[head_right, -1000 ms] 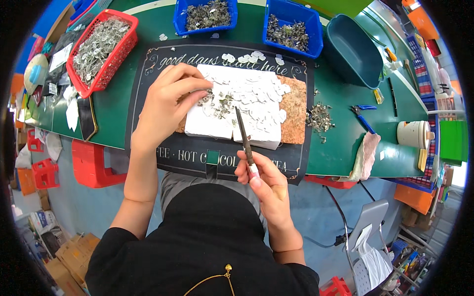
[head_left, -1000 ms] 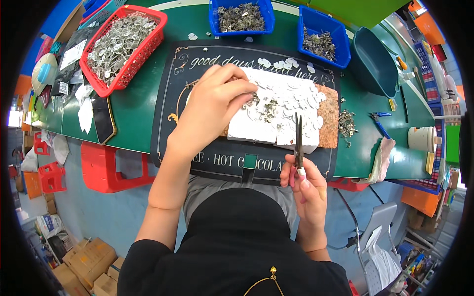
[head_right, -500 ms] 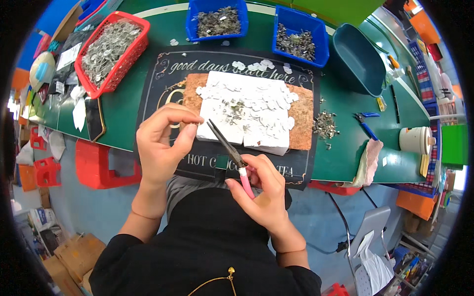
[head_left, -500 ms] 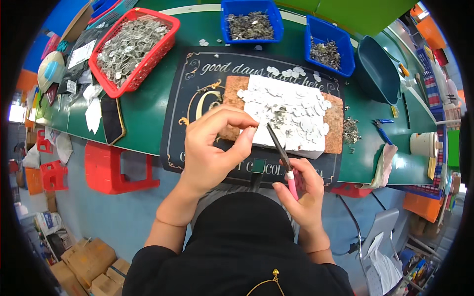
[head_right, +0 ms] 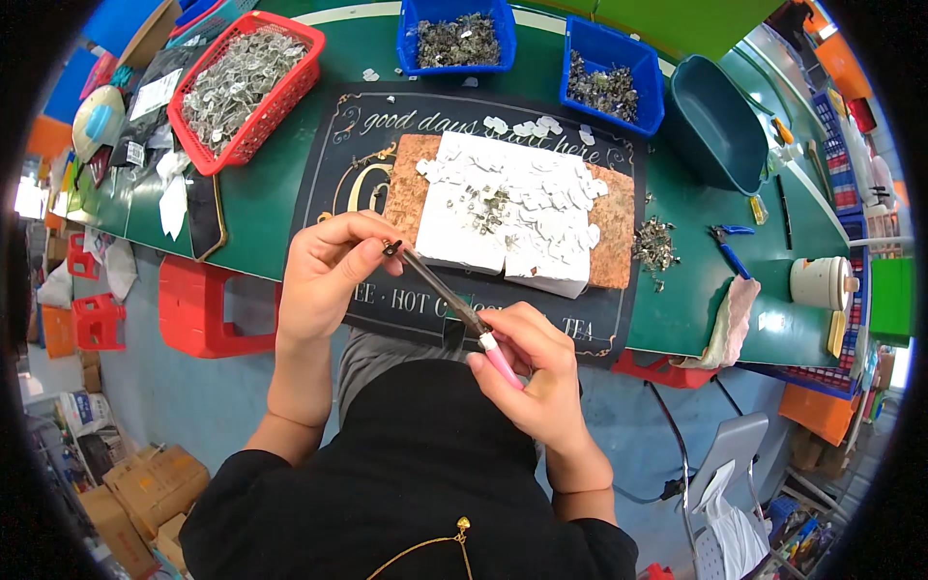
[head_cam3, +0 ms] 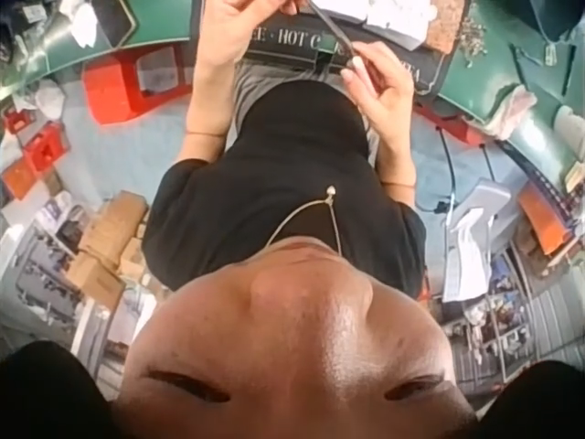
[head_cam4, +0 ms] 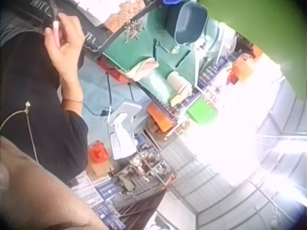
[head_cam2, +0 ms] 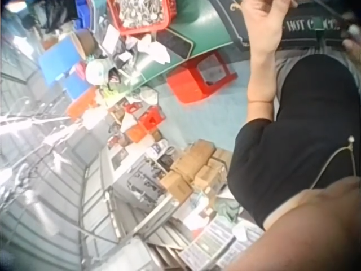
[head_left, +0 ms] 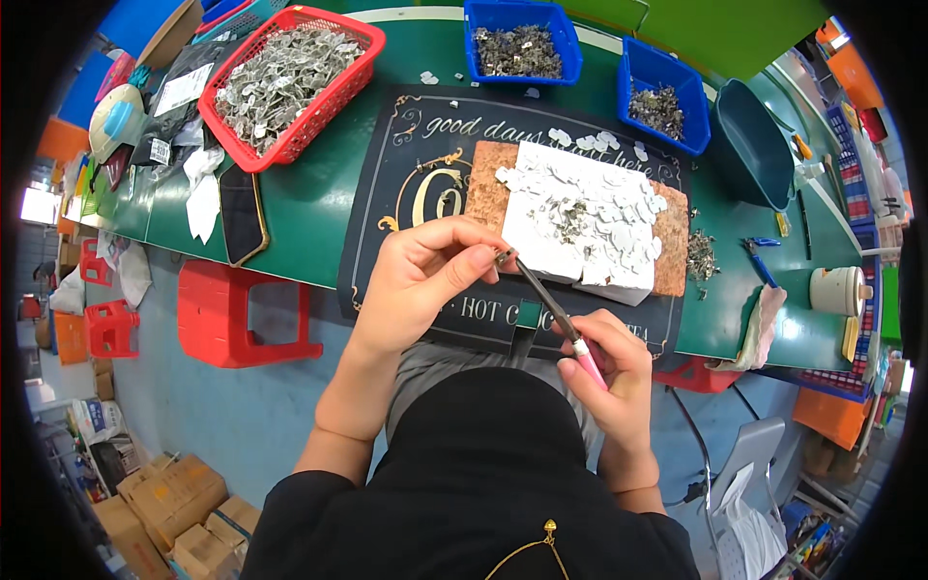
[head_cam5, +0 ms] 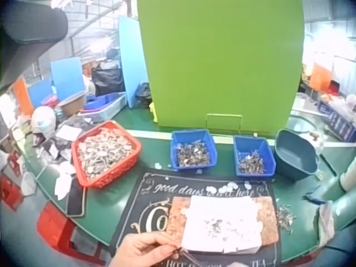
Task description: Assembling and processing small metal components using pliers at a factory workstation.
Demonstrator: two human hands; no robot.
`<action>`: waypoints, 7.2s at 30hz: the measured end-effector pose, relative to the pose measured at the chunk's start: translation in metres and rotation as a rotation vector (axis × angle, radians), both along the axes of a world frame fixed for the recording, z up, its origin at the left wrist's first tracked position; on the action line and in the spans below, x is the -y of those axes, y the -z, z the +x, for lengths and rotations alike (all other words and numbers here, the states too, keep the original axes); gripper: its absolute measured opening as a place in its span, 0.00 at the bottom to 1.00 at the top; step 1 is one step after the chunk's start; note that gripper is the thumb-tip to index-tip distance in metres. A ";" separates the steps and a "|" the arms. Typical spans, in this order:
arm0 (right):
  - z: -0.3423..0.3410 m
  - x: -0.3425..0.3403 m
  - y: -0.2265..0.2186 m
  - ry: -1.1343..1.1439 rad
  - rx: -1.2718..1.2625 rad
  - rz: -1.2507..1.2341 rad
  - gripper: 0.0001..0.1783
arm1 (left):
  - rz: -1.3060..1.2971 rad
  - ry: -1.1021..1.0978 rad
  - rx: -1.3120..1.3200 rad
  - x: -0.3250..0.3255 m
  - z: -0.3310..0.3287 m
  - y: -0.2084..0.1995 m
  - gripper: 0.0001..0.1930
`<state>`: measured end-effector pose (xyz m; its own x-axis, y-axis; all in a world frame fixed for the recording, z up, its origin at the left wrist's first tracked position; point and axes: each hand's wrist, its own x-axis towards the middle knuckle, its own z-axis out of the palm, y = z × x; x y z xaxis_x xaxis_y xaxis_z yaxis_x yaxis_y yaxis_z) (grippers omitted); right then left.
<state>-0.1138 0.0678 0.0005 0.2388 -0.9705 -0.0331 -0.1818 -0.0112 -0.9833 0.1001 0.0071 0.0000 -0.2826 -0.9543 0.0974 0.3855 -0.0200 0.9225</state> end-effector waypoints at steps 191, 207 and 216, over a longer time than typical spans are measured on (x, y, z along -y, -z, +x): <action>0.023 0.002 0.009 -0.011 0.415 0.236 0.14 | 0.271 -0.036 -0.686 -0.013 -0.033 0.015 0.06; 0.024 0.003 0.017 0.006 0.312 0.094 0.12 | 0.276 -0.090 -0.691 -0.016 -0.037 0.020 0.06; 0.024 0.001 0.018 0.002 0.326 0.053 0.12 | 0.292 -0.091 -0.711 -0.017 -0.038 0.019 0.06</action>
<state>-0.0896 0.0668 -0.0172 0.2429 -0.9700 -0.0056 0.1427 0.0414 -0.9889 0.0617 0.0239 -0.0189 -0.1651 -0.9857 -0.0330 0.8950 -0.1638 0.4149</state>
